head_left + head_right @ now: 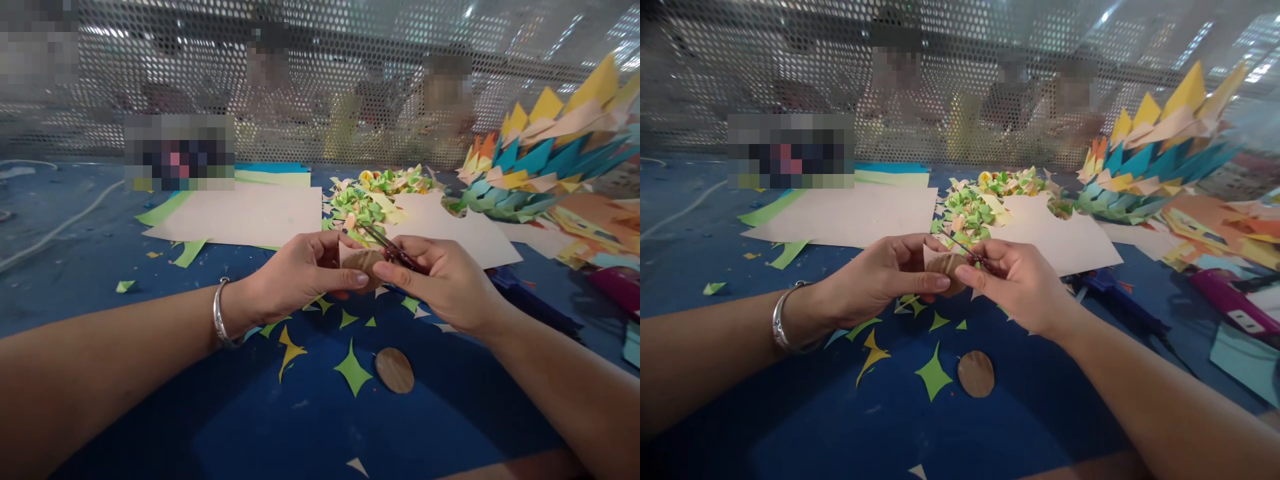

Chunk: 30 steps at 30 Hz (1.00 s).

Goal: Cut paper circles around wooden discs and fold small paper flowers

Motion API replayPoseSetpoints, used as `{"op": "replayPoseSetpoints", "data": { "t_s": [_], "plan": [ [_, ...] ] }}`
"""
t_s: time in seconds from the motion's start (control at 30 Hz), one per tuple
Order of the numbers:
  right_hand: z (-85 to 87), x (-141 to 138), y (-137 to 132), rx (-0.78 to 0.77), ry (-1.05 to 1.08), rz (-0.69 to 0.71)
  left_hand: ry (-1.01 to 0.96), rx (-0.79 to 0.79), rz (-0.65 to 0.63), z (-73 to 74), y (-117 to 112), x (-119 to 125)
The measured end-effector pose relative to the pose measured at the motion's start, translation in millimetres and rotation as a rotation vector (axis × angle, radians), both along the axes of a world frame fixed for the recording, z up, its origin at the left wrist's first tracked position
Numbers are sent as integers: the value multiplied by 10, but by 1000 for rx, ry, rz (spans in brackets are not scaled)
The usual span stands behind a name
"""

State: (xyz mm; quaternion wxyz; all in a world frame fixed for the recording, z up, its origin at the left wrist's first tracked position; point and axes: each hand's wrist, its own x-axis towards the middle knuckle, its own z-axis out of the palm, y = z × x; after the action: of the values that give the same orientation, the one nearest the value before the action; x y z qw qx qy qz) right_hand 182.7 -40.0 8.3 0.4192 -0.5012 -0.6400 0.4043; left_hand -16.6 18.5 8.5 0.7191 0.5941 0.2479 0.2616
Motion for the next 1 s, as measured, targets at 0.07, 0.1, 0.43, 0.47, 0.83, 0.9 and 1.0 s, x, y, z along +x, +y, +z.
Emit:
{"op": "replayPoseSetpoints", "data": {
  "t_s": [0.07, 0.1, 0.43, 0.47, 0.83, 0.9, 1.0],
  "plan": [
    [0, -7, -7, -11, 6, 8, 14, 11, 16, -6, -15, -2],
    [1, -12, -11, -15, 11, 8, 10, 14, 32, -8, -28, 1],
    [11, -76, -56, 59, 10, -38, -216, -9, 171, -32, -167, 66],
    [6, -81, -57, 59, 14, -38, -211, 15, 179, -34, -164, 61],
    [19, -88, -58, 102, 27, -61, -191, -96, 187, -3, -183, 67],
    [21, -67, -59, 86, 17, -62, -174, -96, 188, 12, -181, 60],
    [2, -4, -46, 70, 18, -38, -127, -74, 193, 20, -151, 38]
  ]
}}
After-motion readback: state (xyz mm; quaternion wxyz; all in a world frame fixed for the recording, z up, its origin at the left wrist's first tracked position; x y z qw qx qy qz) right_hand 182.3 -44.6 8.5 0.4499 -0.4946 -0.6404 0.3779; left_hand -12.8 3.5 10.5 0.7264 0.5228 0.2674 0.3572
